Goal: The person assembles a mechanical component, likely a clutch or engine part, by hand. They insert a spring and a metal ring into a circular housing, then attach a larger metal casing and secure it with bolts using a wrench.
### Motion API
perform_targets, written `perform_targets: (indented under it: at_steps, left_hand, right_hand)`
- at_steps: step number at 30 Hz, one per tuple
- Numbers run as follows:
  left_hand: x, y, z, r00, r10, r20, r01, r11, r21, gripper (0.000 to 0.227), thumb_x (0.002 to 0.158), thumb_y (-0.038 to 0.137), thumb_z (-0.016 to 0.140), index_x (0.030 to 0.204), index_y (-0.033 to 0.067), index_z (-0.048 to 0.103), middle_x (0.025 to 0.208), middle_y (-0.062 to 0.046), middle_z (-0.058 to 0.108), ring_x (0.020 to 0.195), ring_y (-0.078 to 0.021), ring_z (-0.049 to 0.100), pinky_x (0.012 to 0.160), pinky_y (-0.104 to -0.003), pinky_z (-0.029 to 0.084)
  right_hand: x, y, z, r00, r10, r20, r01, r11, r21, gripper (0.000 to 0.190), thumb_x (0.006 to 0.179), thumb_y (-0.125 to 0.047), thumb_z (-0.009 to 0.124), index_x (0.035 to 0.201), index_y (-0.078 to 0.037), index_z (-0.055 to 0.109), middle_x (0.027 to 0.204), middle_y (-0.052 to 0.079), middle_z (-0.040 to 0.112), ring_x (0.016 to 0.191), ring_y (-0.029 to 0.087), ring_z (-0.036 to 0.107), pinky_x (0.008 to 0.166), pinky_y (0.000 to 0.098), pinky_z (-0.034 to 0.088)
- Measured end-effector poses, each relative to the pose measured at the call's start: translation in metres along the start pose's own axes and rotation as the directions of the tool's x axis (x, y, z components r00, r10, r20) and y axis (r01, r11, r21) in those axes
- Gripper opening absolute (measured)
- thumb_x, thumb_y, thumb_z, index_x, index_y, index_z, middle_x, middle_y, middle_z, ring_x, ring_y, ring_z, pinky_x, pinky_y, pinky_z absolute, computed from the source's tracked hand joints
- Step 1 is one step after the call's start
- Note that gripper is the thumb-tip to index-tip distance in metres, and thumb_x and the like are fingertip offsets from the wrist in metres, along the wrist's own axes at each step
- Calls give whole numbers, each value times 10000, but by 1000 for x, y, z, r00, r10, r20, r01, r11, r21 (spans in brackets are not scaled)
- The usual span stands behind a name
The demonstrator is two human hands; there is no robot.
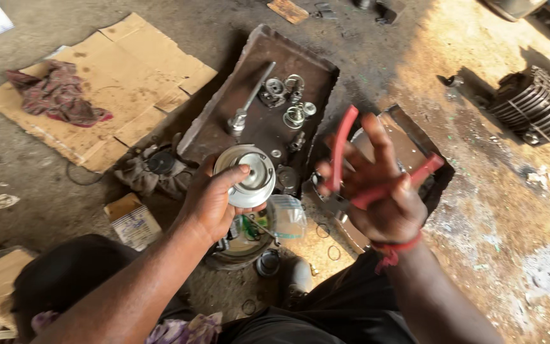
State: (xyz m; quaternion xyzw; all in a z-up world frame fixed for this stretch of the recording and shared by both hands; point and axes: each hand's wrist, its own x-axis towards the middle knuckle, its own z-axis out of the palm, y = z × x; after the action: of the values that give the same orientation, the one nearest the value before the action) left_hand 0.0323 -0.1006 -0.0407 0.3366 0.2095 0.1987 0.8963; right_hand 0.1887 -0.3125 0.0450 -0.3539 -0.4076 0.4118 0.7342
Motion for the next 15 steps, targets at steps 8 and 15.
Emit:
perform_targets:
  at_steps: [8, 15]
  left_hand:
    - [-5, -16, 2, 998, 39, -39, -36, 997, 67, 413, 829, 109, 690, 1220, 69, 562, 1068, -136, 694, 852, -280, 746, 559, -461, 662]
    - [-5, -11, 0, 991, 38, -130, -17, 988, 155, 493, 784, 64, 696, 1234, 72, 496, 1119, -142, 664, 897, -293, 763, 572, -480, 691]
  right_hand:
    - [48, -9, 27, 980, -132, 149, 137, 990, -27, 980, 951, -448, 772, 1674, -239, 145, 1578, 200, 459, 1333, 299, 538, 1131, 515, 466]
    - [67, -7, 34, 968, -187, 170, 207, 972, -108, 959, 970, -188, 769, 1704, -75, 161, 1451, 141, 493, 1306, 255, 546, 1194, 424, 425]
